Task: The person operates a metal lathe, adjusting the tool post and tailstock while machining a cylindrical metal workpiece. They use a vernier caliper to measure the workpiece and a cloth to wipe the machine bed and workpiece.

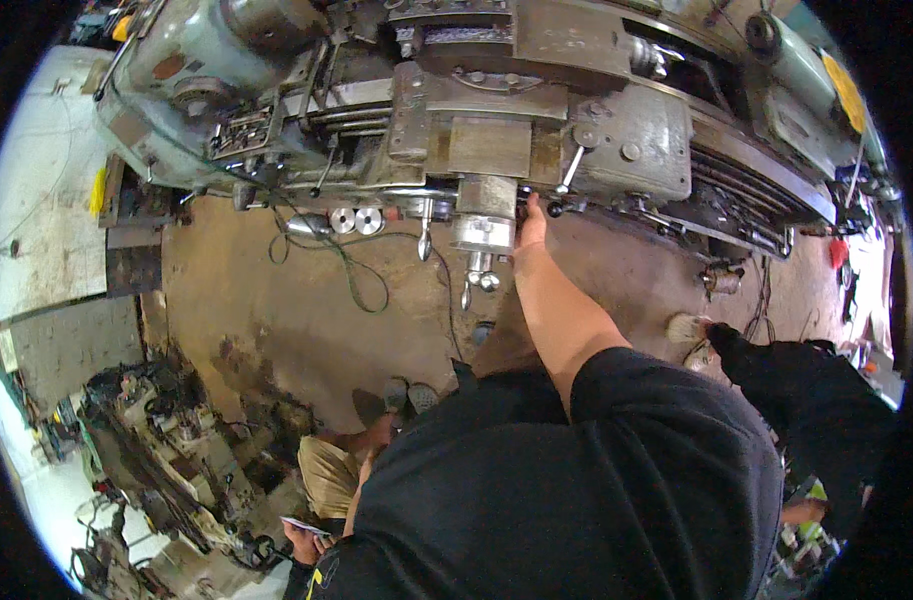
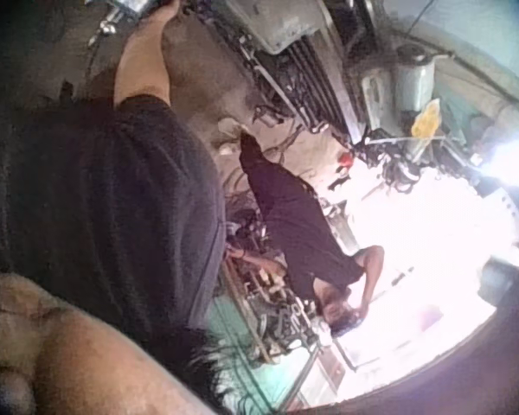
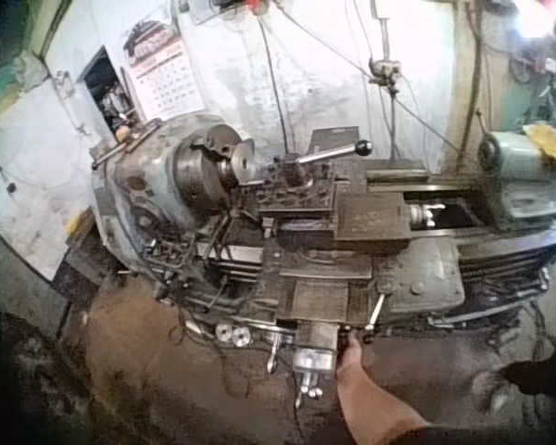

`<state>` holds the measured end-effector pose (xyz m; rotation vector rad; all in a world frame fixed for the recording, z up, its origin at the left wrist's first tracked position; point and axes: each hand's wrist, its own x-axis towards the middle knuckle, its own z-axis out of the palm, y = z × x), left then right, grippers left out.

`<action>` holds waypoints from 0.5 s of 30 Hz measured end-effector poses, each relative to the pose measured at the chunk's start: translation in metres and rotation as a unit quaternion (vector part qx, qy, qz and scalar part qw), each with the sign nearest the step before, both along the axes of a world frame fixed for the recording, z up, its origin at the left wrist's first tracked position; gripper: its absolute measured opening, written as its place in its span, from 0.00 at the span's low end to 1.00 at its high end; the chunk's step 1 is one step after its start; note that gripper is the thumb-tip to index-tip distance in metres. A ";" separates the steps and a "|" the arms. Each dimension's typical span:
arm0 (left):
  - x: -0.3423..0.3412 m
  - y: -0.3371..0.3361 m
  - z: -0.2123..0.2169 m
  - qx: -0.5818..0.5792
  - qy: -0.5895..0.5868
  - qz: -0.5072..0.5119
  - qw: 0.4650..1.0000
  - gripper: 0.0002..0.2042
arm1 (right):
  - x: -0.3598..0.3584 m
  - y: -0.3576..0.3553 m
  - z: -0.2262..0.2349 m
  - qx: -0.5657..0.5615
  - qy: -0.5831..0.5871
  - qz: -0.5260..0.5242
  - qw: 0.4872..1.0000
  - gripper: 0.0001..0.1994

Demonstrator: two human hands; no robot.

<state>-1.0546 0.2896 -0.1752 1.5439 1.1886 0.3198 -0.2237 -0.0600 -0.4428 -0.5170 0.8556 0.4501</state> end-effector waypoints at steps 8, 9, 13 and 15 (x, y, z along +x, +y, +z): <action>0.270 -0.085 -0.139 -0.175 0.054 -0.345 0.921 0.19 | 0.012 0.016 -0.019 -0.052 -0.065 -0.077 0.994 0.21; 0.294 -0.089 -0.138 -0.262 0.106 -0.224 0.933 0.18 | 0.010 0.016 -0.024 -0.041 -0.079 -0.078 0.993 0.20; 0.344 -0.103 -0.141 -0.235 0.170 -0.208 0.934 0.16 | -0.003 0.012 -0.049 0.028 0.058 -0.159 0.985 0.26; 0.334 -0.097 -0.135 -0.180 0.109 -0.357 0.910 0.17 | -0.002 0.010 -0.064 0.097 0.088 -0.167 0.977 0.27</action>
